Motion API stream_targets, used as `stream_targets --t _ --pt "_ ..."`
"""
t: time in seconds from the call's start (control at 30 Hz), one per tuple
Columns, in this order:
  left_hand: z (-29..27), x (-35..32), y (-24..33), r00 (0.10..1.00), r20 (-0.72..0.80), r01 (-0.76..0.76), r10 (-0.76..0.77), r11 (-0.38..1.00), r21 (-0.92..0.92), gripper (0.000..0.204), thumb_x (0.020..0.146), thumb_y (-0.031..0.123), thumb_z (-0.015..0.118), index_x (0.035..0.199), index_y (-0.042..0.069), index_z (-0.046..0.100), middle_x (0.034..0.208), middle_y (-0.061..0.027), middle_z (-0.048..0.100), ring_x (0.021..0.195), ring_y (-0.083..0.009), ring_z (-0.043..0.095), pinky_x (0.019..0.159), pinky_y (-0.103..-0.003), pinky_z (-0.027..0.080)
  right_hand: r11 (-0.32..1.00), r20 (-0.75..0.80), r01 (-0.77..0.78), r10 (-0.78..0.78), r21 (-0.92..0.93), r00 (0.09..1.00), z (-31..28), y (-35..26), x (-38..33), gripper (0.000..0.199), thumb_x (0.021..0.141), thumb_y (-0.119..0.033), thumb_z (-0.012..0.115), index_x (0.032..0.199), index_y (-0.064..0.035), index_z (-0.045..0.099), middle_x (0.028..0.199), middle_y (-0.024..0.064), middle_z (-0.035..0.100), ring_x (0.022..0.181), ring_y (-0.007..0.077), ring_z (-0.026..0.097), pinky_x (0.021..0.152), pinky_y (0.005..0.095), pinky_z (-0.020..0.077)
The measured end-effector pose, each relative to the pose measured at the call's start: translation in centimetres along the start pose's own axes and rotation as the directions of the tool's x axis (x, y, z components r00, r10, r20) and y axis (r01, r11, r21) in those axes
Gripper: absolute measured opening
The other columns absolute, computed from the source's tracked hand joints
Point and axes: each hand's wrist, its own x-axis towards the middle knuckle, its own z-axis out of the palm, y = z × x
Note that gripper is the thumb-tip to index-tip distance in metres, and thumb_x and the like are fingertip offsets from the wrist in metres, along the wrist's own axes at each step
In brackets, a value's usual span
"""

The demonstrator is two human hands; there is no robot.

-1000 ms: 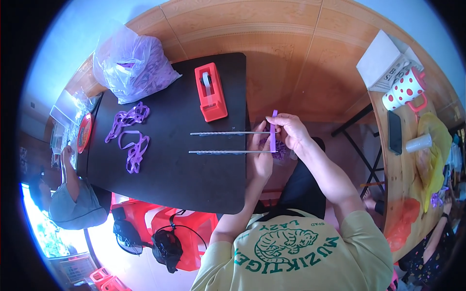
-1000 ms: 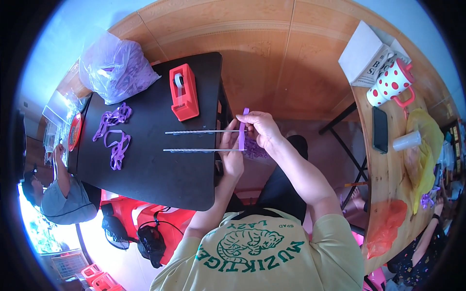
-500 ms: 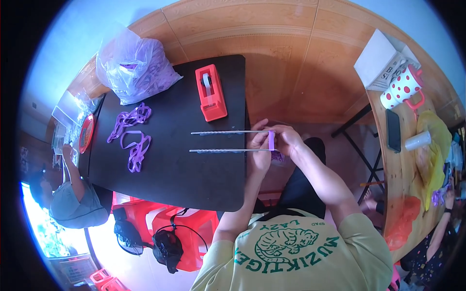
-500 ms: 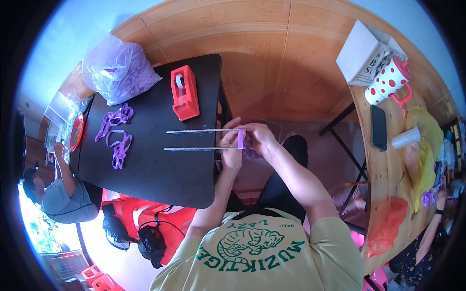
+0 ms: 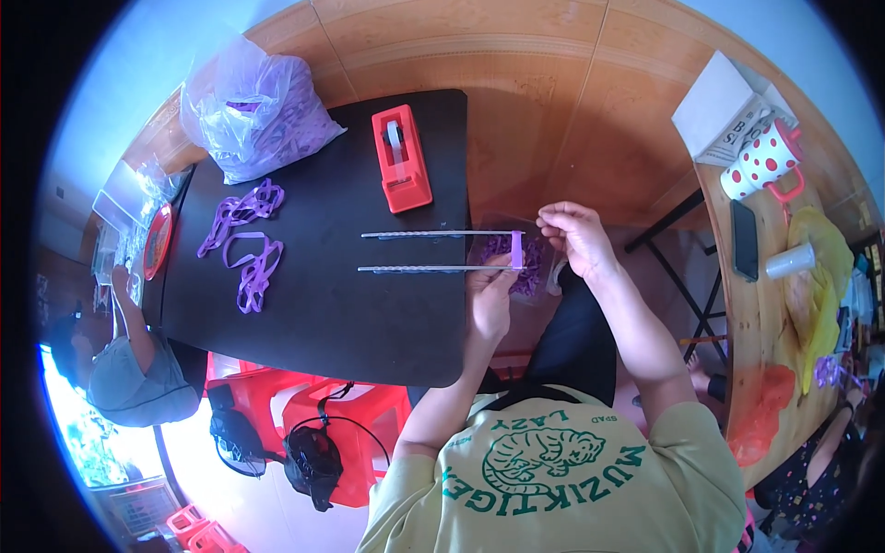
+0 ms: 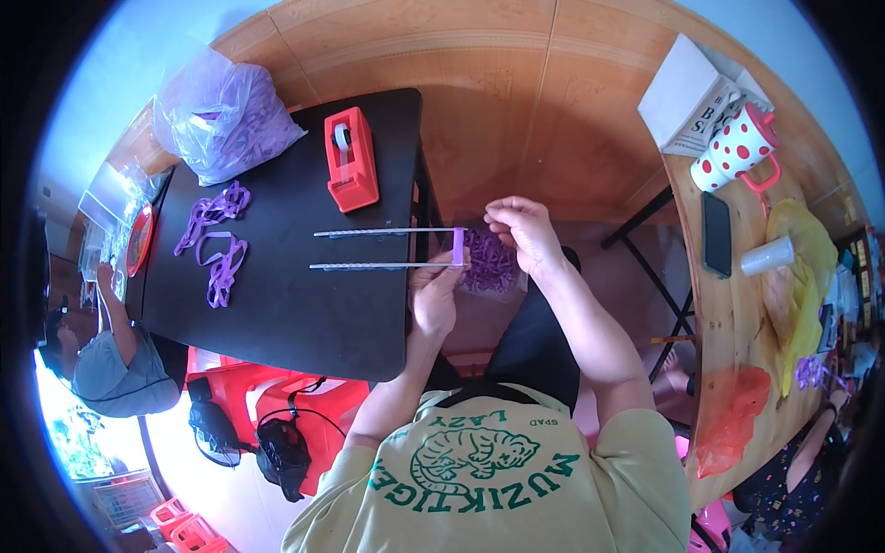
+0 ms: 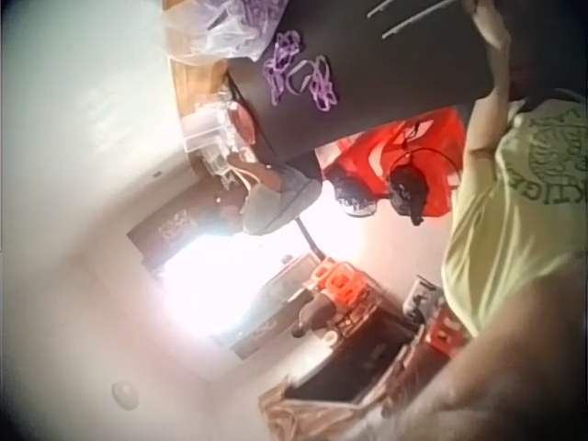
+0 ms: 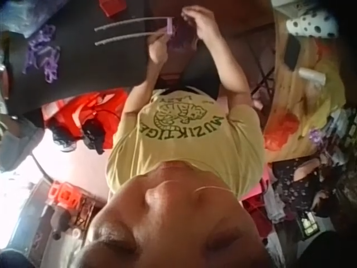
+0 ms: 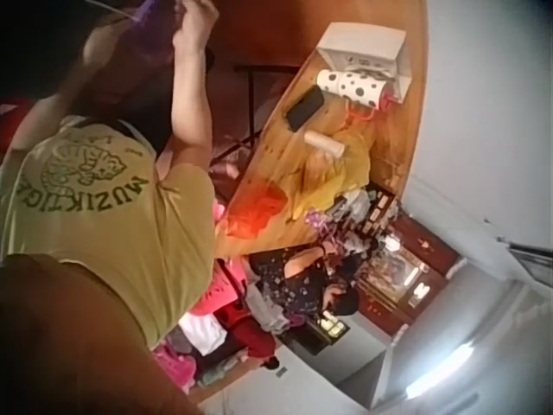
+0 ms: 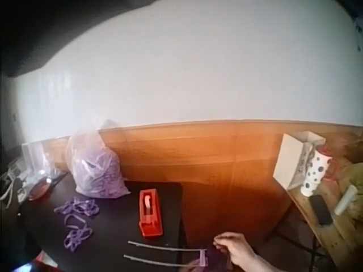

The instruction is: Wrapping purple ribbon strips around a pair of parallel metal rods at a manual workstation.

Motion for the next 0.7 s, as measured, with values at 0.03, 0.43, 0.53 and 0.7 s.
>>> stream_targets --t 0.03,0.43,0.53,0.7 --pt "-0.3 0.1 -0.2 0.999 0.009 0.032 -0.031 0.999 -0.039 0.021 0.087 -0.001 0.058 0.105 0.000 0.067 0.097 -0.0097 0.068 0.085 -0.0131 0.062 0.078 -0.024 0.047 1.000 0.004 -0.001 0.001 -0.003 1.000 0.5 -0.4 -0.2 0.008 0.082 -0.012 0.066 0.089 -0.0090 0.067 0.080 0.0004 0.067 0.067 0.0058 0.059 0.056 0.0191 0.0433" --pt "-0.4 0.3 -0.1 0.998 0.024 0.066 -0.064 0.995 -0.080 0.021 0.083 -0.003 0.061 0.102 0.000 0.068 0.088 -0.0064 0.068 0.071 -0.0097 0.057 0.068 -0.022 0.044 0.977 0.195 0.135 -0.102 -0.164 0.976 4.3 -2.2 -1.3 0.006 0.083 -0.006 0.065 0.088 -0.0043 0.068 0.077 -0.0006 0.064 0.071 0.0056 0.057 0.062 0.0188 0.0421" --pt "-0.5 -0.1 0.1 0.997 0.024 0.076 -0.074 0.993 -0.094 0.020 0.083 -0.002 0.062 0.102 -0.001 0.068 0.085 -0.0056 0.067 0.071 -0.0099 0.057 0.068 -0.022 0.044 0.970 0.258 0.217 -0.182 -0.113 0.949 5.6 -2.5 -1.4 0.005 0.083 -0.004 0.065 0.087 -0.0015 0.067 0.076 0.0001 0.064 0.072 0.0067 0.057 0.065 0.0212 0.0448" --pt "0.2 -1.0 0.8 0.996 -0.006 0.091 -0.092 0.989 -0.112 0.018 0.084 0.000 0.063 0.101 -0.001 0.068 0.082 -0.0049 0.067 0.070 -0.0098 0.057 0.068 -0.023 0.044 0.829 0.371 0.511 -0.411 -0.228 0.833 10.7 -3.3 0.7 0.009 0.085 -0.006 0.064 0.083 0.0026 0.065 0.070 0.0012 0.061 0.065 0.0045 0.053 0.061 0.0212 0.0431"
